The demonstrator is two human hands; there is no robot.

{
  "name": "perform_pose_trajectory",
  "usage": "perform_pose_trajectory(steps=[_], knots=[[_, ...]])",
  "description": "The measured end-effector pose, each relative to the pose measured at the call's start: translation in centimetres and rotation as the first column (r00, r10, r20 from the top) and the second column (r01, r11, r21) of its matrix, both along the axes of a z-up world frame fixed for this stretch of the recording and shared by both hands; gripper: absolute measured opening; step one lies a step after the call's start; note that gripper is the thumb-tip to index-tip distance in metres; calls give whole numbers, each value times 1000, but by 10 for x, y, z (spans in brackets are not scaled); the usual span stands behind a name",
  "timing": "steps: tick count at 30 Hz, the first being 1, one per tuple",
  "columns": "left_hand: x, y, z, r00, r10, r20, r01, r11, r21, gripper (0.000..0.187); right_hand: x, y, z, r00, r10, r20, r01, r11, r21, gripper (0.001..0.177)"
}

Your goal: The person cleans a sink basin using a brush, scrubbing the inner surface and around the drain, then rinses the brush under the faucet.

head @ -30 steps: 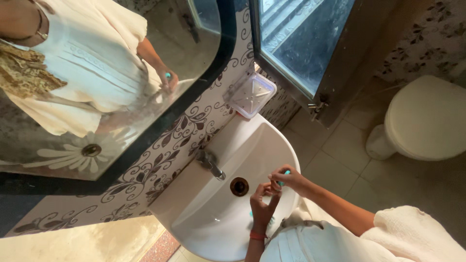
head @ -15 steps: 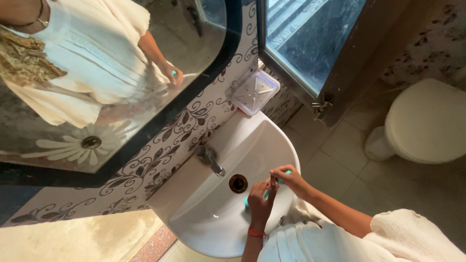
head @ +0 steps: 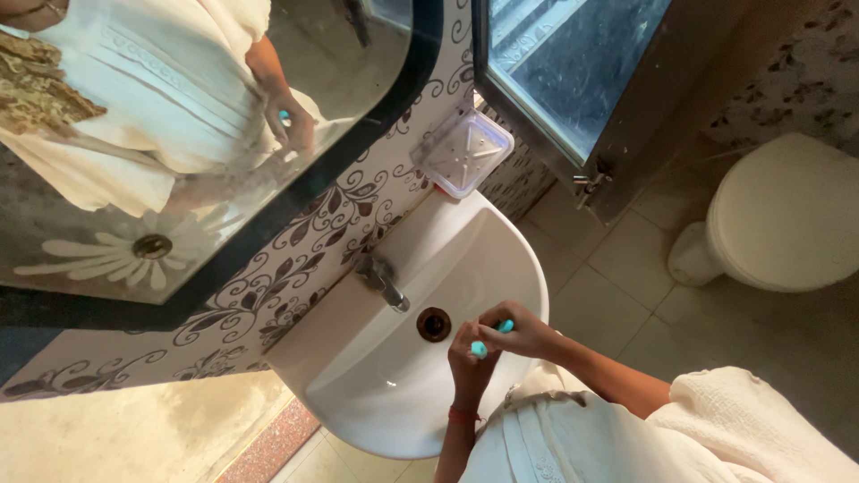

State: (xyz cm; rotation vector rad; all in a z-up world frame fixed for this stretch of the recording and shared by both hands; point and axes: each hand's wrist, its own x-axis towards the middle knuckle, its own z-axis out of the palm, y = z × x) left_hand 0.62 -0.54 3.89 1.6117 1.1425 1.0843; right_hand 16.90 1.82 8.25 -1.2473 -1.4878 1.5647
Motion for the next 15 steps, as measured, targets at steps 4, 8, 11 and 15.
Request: perform_pose_trajectory(steps=[4,8,11,15], knots=[[0,5,16,975,93,-202,-24,946,323,21,-12,-9,10,999,27,35,-37,938,344,16],[2,0,40,996,34,-81,-29,998,59,29,-9,-20,44,955,136,265,-227,909,351,18],[-7,-2,60,994,-102,-40,102,995,-8,27,2,-26,80,905,248,347,-322,931,174,24],[-6,7,59,979,-161,-125,148,983,-105,33,5,-21,85,917,267,296,-365,863,350,32]])
